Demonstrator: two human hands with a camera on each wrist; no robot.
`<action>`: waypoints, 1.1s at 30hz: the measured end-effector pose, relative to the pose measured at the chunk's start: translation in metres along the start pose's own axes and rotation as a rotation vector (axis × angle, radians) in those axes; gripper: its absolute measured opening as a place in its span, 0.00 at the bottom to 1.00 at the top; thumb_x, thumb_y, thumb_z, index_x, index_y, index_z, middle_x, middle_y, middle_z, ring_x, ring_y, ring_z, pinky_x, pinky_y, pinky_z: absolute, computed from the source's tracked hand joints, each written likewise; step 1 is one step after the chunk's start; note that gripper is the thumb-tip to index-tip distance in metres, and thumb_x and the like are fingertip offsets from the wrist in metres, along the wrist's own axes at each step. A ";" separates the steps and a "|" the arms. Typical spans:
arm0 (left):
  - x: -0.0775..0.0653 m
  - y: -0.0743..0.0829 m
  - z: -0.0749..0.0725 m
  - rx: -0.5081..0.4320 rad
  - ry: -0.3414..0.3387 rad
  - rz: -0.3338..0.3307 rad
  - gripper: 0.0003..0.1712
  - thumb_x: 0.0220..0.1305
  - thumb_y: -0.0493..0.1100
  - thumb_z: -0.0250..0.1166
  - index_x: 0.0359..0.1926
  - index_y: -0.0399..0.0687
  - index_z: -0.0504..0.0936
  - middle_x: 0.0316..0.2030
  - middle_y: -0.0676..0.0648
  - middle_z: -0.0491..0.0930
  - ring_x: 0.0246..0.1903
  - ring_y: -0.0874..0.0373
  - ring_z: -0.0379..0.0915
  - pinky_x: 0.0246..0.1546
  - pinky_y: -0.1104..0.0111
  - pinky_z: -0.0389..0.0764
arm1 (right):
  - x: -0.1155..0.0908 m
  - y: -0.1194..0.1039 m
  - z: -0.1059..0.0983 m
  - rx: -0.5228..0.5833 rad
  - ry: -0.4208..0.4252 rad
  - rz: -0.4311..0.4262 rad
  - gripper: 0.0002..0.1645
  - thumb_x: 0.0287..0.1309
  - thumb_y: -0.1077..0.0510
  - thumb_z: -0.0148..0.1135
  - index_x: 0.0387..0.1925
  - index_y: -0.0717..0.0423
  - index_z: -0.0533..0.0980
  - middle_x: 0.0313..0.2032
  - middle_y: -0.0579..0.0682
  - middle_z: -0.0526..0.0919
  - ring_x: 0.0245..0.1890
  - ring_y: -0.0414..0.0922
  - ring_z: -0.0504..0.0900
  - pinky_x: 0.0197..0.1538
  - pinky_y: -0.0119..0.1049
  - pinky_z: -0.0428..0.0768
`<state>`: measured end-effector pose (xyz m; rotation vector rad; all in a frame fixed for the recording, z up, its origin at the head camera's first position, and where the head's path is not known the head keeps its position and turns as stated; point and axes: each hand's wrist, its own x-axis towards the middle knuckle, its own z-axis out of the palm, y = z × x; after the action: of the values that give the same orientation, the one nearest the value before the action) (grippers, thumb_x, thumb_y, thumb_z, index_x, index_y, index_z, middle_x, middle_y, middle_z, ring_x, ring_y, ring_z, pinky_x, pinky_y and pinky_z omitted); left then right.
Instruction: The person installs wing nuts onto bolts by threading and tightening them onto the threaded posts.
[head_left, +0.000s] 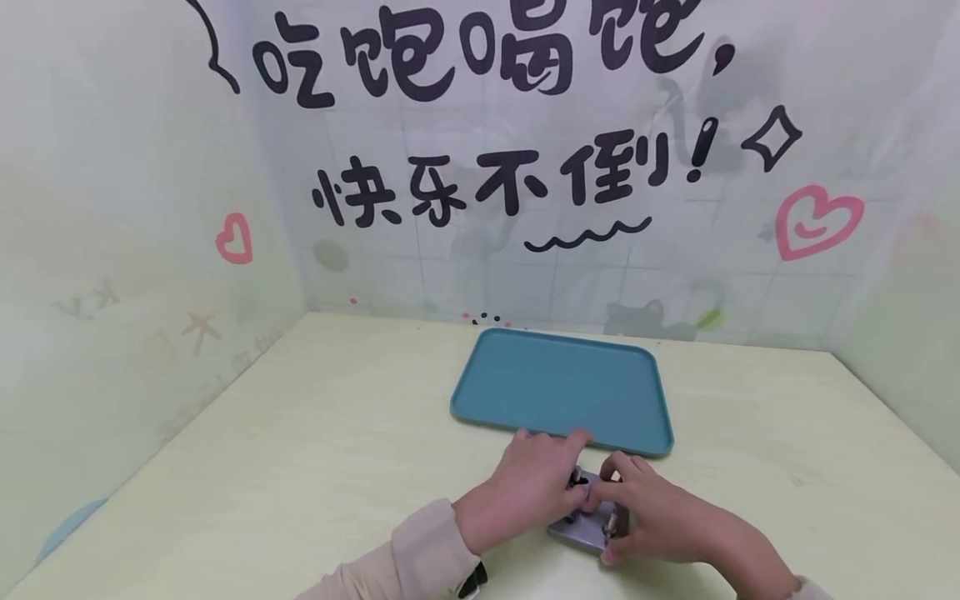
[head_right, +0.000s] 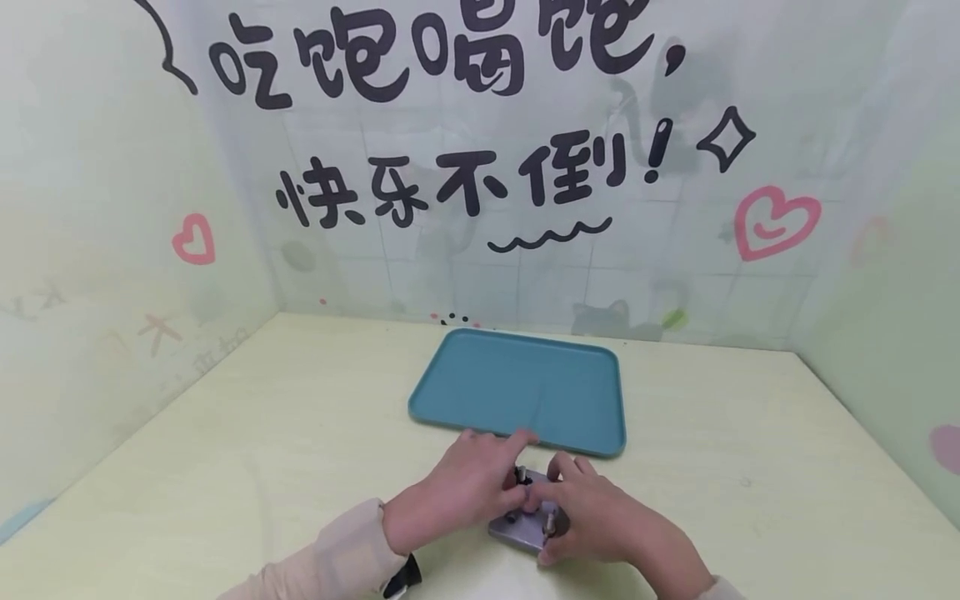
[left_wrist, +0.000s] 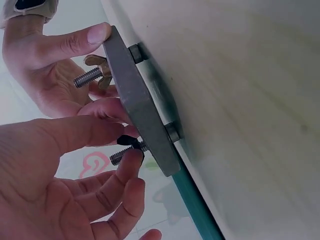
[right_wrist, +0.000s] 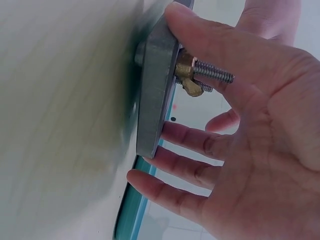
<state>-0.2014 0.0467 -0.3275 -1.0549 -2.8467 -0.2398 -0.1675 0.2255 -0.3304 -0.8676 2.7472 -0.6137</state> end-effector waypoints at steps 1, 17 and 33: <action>0.000 0.000 0.000 0.001 -0.003 -0.005 0.29 0.56 0.55 0.61 0.57 0.53 0.67 0.29 0.55 0.81 0.27 0.62 0.73 0.33 0.67 0.65 | 0.000 0.000 0.000 -0.004 -0.003 0.001 0.18 0.39 0.41 0.68 0.35 0.33 0.73 0.42 0.43 0.63 0.42 0.44 0.61 0.37 0.32 0.67; 0.002 -0.005 0.001 -0.077 -0.022 0.026 0.32 0.49 0.35 0.63 0.57 0.58 0.68 0.31 0.58 0.80 0.31 0.63 0.73 0.32 0.71 0.64 | 0.001 0.007 0.003 -0.001 -0.021 -0.052 0.18 0.43 0.39 0.66 0.38 0.30 0.72 0.43 0.42 0.62 0.41 0.40 0.60 0.35 0.30 0.67; 0.000 -0.002 0.001 -0.046 -0.037 -0.019 0.29 0.54 0.47 0.63 0.57 0.56 0.67 0.26 0.56 0.79 0.27 0.63 0.70 0.31 0.69 0.61 | 0.000 0.003 0.002 -0.010 -0.032 -0.001 0.17 0.42 0.41 0.67 0.36 0.28 0.71 0.43 0.40 0.63 0.42 0.40 0.61 0.37 0.30 0.67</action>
<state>-0.2030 0.0453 -0.3289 -1.0518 -2.8992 -0.2913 -0.1687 0.2270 -0.3339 -0.8731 2.7241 -0.5820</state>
